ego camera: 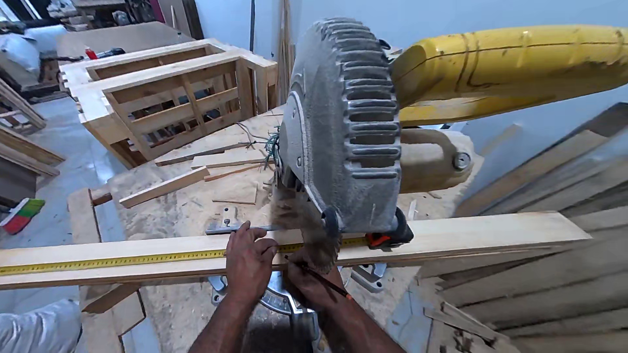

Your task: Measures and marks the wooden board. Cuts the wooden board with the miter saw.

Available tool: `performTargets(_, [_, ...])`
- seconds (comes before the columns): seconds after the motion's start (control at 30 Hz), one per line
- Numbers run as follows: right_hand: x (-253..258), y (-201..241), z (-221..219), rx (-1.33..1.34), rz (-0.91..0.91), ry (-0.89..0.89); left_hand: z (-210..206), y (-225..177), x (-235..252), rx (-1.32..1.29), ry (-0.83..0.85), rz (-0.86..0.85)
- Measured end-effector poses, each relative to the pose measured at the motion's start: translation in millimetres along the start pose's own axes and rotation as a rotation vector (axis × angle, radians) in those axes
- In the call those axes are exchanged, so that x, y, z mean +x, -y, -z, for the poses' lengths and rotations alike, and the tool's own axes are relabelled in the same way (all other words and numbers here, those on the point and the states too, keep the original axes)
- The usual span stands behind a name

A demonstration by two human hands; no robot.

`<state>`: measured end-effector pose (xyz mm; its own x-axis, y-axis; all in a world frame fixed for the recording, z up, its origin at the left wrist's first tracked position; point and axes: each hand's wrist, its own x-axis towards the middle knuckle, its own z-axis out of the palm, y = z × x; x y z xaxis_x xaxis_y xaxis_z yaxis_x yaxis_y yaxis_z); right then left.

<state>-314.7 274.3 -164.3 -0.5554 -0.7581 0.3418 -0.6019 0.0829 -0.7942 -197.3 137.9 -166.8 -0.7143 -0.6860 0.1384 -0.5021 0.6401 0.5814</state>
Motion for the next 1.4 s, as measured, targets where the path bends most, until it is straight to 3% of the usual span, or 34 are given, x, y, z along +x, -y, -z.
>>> performTargets(0.3, [4.3,-0.3,-3.2,-0.06,-0.04,0.019,1.7,-3.5,-3.1,-0.056,-0.083,-0.024])
performTargets(1.4, [4.7,-3.4,0.8,0.012,-0.053,0.065,0.6,-1.0,-1.4,-0.025,-0.062,-0.037])
